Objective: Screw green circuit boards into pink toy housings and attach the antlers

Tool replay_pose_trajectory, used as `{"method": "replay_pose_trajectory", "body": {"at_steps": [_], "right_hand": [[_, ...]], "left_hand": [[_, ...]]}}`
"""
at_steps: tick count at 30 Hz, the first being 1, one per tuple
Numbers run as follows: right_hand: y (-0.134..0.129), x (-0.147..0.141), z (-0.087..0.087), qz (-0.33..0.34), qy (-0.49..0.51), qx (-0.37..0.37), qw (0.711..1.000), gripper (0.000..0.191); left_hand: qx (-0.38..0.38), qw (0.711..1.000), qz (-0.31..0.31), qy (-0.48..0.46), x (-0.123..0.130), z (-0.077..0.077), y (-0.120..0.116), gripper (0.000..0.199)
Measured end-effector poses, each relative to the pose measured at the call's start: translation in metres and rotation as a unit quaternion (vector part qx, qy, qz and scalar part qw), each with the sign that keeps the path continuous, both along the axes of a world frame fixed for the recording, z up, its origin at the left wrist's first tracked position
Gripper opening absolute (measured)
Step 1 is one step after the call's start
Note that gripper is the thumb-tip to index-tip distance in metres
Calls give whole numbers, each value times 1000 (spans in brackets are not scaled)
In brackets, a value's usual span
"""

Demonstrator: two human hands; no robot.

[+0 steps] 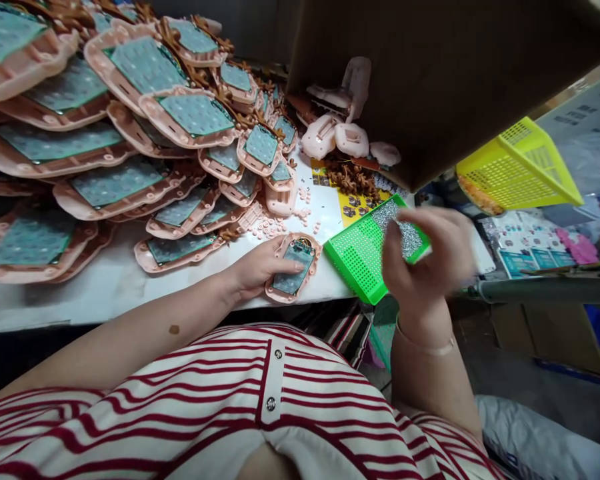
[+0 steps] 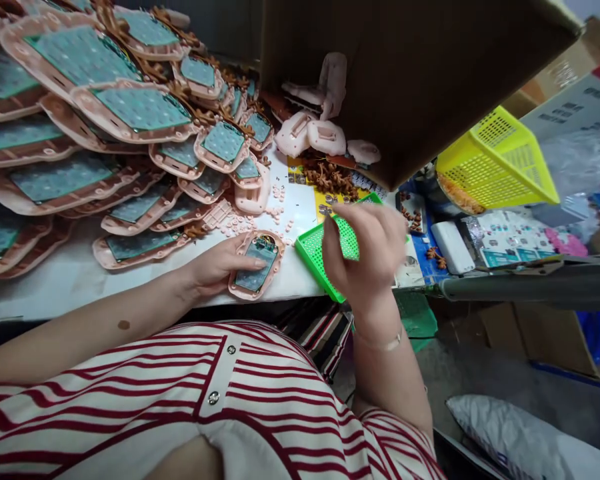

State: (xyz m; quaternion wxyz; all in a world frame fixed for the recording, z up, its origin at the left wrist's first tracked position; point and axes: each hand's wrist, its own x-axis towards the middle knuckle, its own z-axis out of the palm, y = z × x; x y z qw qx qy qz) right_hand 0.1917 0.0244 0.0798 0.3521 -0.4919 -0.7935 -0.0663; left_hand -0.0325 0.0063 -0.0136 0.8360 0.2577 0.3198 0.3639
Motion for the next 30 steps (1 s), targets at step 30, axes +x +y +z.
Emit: {"method": "replay_pose_trajectory", "body": {"at_steps": [30], "right_hand": [[108, 33, -61, -69, 294, -217, 928, 30]], "left_hand": [[20, 1000, -4, -2, 2, -2, 8, 45]]}}
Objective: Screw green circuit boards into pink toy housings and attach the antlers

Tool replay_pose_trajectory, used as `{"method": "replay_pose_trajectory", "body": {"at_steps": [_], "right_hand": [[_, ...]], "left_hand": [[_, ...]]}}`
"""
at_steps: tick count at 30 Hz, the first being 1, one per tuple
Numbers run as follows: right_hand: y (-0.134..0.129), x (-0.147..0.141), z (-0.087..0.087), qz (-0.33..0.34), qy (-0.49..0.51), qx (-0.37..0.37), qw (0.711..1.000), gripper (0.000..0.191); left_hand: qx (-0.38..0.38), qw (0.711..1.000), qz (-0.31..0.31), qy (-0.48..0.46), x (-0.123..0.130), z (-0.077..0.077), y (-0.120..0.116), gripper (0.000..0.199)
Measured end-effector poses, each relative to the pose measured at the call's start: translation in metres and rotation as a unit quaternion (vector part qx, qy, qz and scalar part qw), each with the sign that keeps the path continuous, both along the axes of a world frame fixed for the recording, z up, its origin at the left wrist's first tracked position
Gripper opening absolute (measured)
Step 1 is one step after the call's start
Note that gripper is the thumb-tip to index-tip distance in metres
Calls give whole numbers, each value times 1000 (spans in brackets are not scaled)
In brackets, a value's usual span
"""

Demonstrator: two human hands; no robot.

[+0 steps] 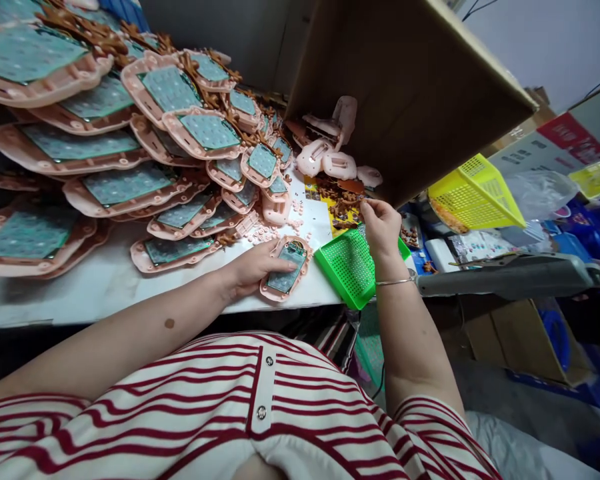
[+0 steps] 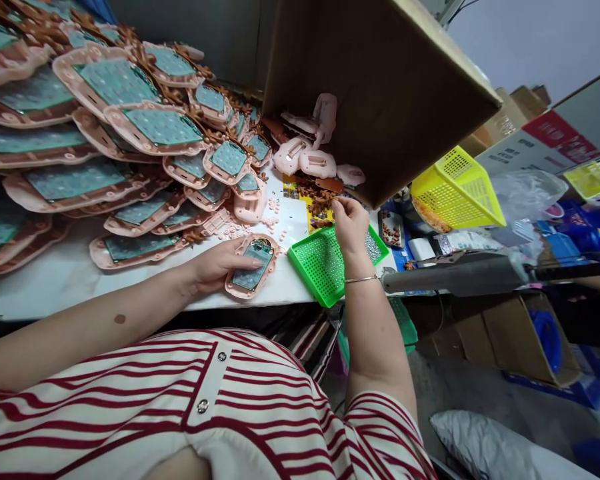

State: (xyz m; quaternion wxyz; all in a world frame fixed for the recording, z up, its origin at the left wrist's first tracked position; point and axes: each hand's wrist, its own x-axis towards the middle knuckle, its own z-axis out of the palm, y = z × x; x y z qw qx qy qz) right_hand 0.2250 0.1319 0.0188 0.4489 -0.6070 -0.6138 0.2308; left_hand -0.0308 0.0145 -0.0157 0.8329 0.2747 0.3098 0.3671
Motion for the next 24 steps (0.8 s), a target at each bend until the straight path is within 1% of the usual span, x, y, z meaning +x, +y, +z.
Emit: {"method": "replay_pose_trajectory", "body": {"at_steps": [2, 4, 6, 8, 9, 10, 11, 13, 14, 15, 17, 18, 20, 24], "right_hand": [[-5, -10, 6, 15, 30, -8, 999, 33], [-16, -22, 15, 52, 47, -31, 997, 34], [-34, -36, 23, 130, 42, -73, 988, 32], [-56, -52, 26, 238, 12, -127, 963, 29], [-66, -59, 26, 272, -4, -144, 951, 27], [-75, -67, 23, 275, -6, -146, 950, 26], [-84, -74, 19, 249, 12, -136, 959, 27], [-98, -87, 7, 173, 101, -118, 973, 30], [-104, -91, 1, 147, 162, -128, 968, 33], [-109, -95, -4, 135, 220, -152, 954, 35], [-117, -99, -10, 134, 309, -209, 918, 36], [-121, -100, -11, 134, 336, -226, 904, 35], [-127, -100, -10, 129, 367, -230, 892, 34], [-134, -100, -7, 130, 378, -234, 886, 32]], "left_hand": [[5, 1000, 22, -19, -3, 2, -1, 46], [20, 997, 58, -52, -7, 4, -2, 42], [47, 992, 80, -84, -12, 8, -4, 40], [83, 991, 48, -90, -16, 10, -6, 41], [98, 991, 26, -83, -17, 11, -7, 43], [107, 991, 8, -74, -17, 11, -8, 44], [110, 992, 1, -69, -17, 11, -9, 44], [94, 992, 24, -80, -16, 11, -10, 44], [82, 991, 44, -95, -15, 11, -11, 44], [70, 990, 60, -110, -15, 11, -11, 43], [52, 987, 73, -132, -15, 11, -11, 41], [46, 987, 72, -138, -15, 11, -12, 41], [43, 986, 68, -145, -16, 12, -12, 40], [52, 984, 77, -151, -17, 11, -12, 38]]}}
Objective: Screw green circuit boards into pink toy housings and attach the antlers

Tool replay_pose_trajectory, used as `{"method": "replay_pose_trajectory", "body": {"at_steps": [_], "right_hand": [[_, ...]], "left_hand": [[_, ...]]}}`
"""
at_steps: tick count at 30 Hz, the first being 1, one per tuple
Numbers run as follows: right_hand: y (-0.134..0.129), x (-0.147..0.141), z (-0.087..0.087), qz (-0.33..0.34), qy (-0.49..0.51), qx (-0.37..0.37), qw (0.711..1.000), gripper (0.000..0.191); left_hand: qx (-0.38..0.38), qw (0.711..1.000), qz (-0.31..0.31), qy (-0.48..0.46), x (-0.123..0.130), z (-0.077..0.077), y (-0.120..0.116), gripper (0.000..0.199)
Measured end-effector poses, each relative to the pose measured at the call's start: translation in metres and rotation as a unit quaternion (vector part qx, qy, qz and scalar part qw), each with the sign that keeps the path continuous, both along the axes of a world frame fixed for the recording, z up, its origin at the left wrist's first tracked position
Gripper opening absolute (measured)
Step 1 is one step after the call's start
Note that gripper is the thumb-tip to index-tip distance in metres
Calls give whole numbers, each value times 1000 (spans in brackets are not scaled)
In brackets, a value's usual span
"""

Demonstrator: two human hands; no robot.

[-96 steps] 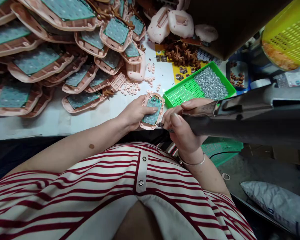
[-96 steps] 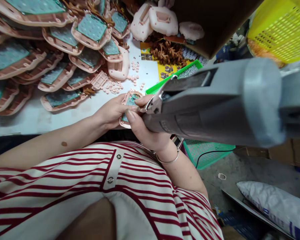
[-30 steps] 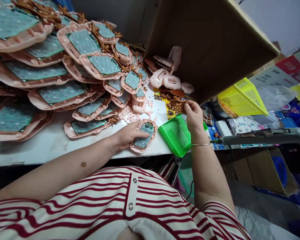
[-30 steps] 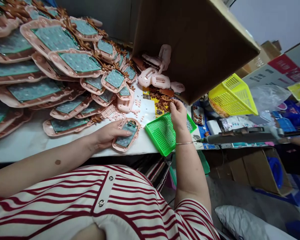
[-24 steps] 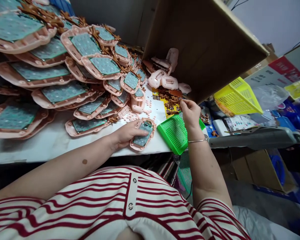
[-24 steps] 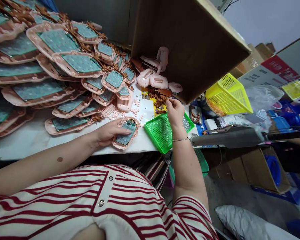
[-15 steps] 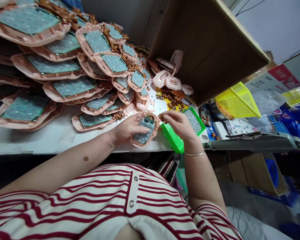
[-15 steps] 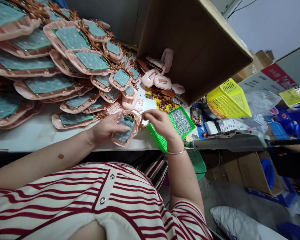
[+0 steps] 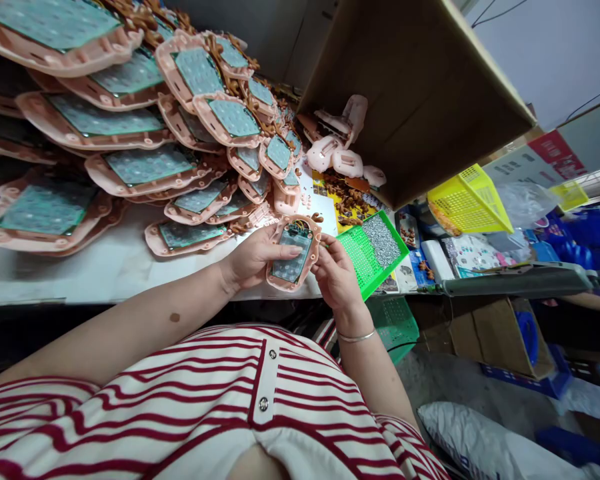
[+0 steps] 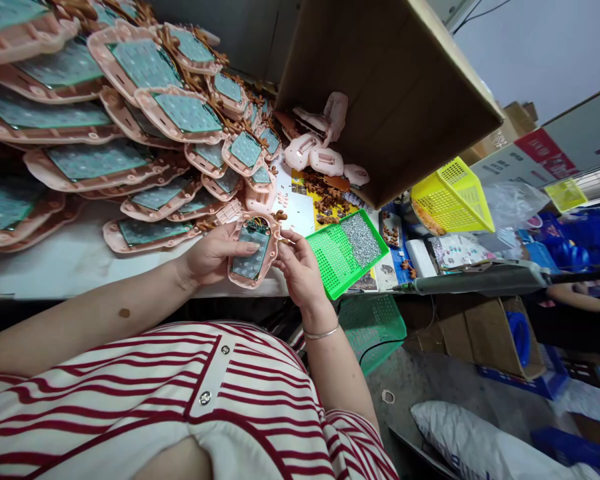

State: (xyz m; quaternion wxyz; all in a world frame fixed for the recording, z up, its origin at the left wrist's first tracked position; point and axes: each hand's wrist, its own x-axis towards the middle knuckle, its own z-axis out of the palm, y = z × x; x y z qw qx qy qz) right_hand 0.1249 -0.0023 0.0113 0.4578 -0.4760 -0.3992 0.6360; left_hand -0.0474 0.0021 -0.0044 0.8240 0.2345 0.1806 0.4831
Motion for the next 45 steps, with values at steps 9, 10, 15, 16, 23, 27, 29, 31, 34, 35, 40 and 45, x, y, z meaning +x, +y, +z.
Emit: {"method": "replay_pose_trajectory", "body": {"at_steps": [9, 10, 15, 16, 23, 27, 29, 31, 34, 35, 40, 45], "right_hand": [[6, 1, -17, -105, -50, 72, 991, 27], [9, 6, -14, -119, -63, 91, 987, 27], [17, 29, 6, -113, -94, 135, 980, 22], [17, 30, 8, -100, -101, 137, 980, 22], [13, 18, -5, -65, -130, 139, 980, 28], [16, 16, -9, -51, -146, 140, 978, 26], [17, 16, -9, -53, -147, 141, 978, 26], [17, 16, -9, -54, -141, 143, 978, 25], [16, 17, -10, -37, -133, 146, 980, 22], [15, 17, -10, -30, -140, 150, 978, 21], [11, 18, -14, -33, -298, 266, 916, 16], [3, 15, -14, -38, -231, 225, 946, 17]], "left_hand": [[23, 998, -33, 50, 1, -3, -2, 42], [18, 998, -34, 57, 1, -3, -2, 41], [1, 994, -56, 99, 1, -4, -1, 43], [3, 993, -64, 104, 1, -4, 0, 43], [11, 988, -77, 137, 2, -6, 0, 44], [25, 986, -79, 147, 2, -7, 1, 44], [23, 986, -77, 149, 2, -7, 1, 44], [21, 985, -79, 154, 3, -6, 0, 44], [16, 983, -88, 159, 2, -6, 0, 43], [12, 983, -92, 157, 2, -7, 0, 42], [-4, 984, -109, 138, 1, -10, 1, 35], [9, 984, -144, 108, -1, -9, 1, 36]]}}
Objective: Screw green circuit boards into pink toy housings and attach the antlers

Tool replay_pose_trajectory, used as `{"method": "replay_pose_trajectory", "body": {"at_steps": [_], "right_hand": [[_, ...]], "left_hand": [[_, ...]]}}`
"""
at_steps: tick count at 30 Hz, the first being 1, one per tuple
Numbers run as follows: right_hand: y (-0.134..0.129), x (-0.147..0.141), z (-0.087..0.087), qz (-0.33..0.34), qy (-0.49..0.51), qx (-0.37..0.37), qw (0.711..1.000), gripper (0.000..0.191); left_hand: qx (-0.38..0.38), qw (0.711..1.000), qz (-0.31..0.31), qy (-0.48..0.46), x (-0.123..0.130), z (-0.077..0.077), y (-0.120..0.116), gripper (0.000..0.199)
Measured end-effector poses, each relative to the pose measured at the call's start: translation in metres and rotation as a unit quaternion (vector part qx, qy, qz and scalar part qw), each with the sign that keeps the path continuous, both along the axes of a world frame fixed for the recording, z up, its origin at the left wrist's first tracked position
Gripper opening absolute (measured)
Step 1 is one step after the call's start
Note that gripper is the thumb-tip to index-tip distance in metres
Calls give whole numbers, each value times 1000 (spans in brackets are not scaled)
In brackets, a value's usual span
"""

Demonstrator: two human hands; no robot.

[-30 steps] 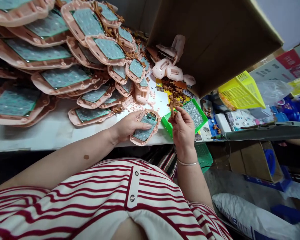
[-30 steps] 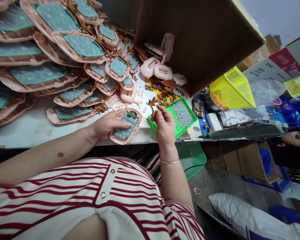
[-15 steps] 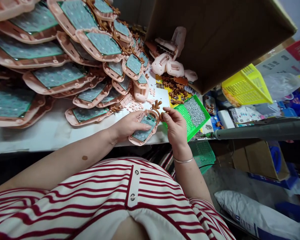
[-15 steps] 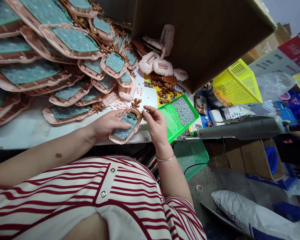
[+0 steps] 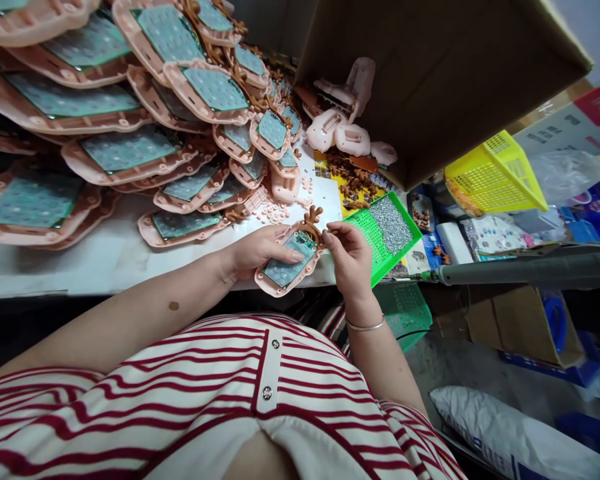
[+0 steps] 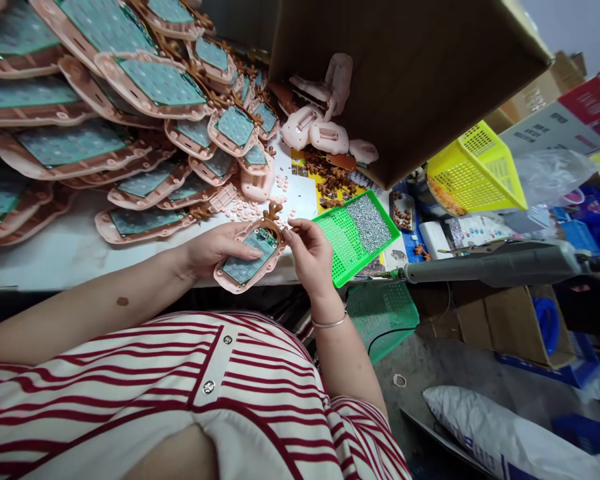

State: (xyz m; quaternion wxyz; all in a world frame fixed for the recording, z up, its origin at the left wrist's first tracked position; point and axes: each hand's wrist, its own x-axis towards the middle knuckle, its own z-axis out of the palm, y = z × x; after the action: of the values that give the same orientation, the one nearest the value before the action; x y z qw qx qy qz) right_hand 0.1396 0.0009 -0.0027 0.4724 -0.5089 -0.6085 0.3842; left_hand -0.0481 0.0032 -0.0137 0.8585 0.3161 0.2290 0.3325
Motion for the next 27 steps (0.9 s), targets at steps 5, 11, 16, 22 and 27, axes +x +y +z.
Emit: {"method": "replay_pose_trajectory", "body": {"at_steps": [5, 11, 16, 22, 27], "right_hand": [[-7, 4, -3, -25, -93, 38, 995, 16], [-2, 6, 5, 25, 46, -72, 996, 40], [5, 0, 10, 58, 114, -158, 979, 32], [9, 4, 6, 66, 150, -206, 965, 28], [12, 2, 6, 81, 144, -201, 966, 24]], "left_hand": [[32, 997, 16, 62, 0, -2, 0, 37], [51, 993, -22, 100, 1, -1, -1, 36], [55, 994, -48, 76, 0, 1, -1, 31], [16, 996, -76, 48, -1, -2, 1, 37], [12, 996, -63, 58, 0, -3, 1, 35]]}}
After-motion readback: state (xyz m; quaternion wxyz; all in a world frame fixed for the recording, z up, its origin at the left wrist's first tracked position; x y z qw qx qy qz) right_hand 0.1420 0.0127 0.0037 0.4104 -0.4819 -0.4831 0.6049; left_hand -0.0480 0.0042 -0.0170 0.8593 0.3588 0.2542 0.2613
